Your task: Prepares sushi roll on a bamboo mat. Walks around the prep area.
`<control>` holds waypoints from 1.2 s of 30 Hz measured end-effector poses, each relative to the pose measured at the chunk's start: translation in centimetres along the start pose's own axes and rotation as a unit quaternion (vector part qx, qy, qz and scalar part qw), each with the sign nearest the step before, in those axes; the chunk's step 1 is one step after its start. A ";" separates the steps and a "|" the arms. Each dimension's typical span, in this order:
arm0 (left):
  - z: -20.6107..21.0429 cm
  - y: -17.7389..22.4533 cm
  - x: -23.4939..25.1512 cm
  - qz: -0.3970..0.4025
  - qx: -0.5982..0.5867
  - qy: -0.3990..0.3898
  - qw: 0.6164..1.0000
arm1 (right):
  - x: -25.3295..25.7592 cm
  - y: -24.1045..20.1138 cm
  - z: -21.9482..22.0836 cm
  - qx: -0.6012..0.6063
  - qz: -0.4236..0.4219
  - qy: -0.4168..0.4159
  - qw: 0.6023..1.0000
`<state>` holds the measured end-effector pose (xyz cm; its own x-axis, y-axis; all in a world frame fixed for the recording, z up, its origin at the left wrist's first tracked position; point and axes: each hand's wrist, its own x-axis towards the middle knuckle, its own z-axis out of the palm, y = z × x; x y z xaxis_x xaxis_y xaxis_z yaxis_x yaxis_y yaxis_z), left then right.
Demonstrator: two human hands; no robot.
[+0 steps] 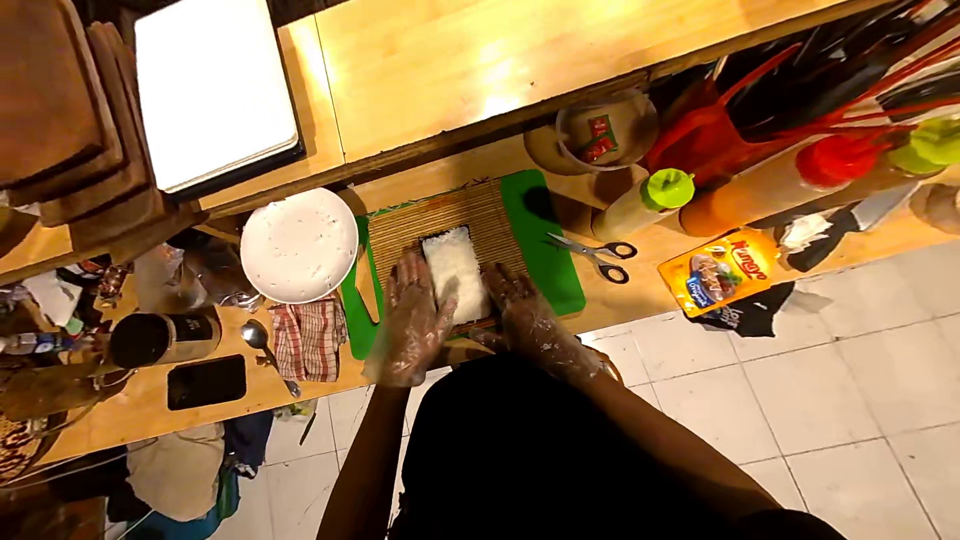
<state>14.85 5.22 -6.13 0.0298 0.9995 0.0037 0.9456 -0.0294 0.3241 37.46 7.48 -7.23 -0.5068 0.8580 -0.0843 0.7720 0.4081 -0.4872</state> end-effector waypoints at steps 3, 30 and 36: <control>-0.3 -1.6 -2.4 -0.048 0.005 -0.029 0.998 | 0.1 0.1 0.0 0.016 0.003 0.030 0.999; 2.5 -0.1 -3.8 0.003 0.027 -0.065 0.997 | 0.0 -4.5 0.9 -0.075 0.042 -0.029 0.996; 3.7 -0.9 -3.7 0.029 0.042 -0.024 0.998 | 0.3 -4.3 2.4 -0.116 0.021 -0.023 0.993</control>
<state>15.12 1.51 -9.93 0.0980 0.9949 -0.0253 0.9655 -0.0889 0.2446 33.13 5.22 -7.21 -0.4858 0.8623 -0.1429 0.8573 0.4382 -0.2701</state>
